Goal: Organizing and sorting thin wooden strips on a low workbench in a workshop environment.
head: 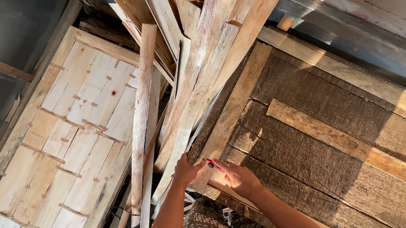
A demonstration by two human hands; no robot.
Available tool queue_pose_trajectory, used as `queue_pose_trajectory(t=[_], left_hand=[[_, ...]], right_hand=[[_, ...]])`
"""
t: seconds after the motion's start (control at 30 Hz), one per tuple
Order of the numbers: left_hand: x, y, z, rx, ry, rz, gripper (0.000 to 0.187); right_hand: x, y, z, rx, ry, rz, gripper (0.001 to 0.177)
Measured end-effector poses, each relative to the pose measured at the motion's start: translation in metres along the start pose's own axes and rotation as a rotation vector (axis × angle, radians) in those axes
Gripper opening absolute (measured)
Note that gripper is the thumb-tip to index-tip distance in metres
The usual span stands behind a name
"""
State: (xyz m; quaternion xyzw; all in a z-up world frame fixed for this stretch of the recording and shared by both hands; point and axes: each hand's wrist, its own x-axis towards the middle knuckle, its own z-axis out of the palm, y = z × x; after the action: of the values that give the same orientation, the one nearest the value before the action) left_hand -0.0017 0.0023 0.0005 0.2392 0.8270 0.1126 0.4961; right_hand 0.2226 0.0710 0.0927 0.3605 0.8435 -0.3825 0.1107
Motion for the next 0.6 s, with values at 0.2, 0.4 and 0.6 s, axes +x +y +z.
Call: queue_pose_trajectory(t=[0.2, 0.4, 0.6], left_hand=[[0.001, -0.001, 0.002, 0.006, 0.018, -0.007, 0.1], [0.003, -0.002, 0.001, 0.01, 0.012, -0.01, 0.101], [-0.004, 0.004, -0.005, -0.033, -0.062, -0.044, 0.104]], right_hand=[[0.0, 0.001, 0.002, -0.044, 0.029, -0.044, 0.079], [0.001, -0.003, -0.002, -0.086, -0.044, 0.031, 0.081], [0.001, -0.013, -0.009, -0.194, -0.134, 0.037, 0.089]])
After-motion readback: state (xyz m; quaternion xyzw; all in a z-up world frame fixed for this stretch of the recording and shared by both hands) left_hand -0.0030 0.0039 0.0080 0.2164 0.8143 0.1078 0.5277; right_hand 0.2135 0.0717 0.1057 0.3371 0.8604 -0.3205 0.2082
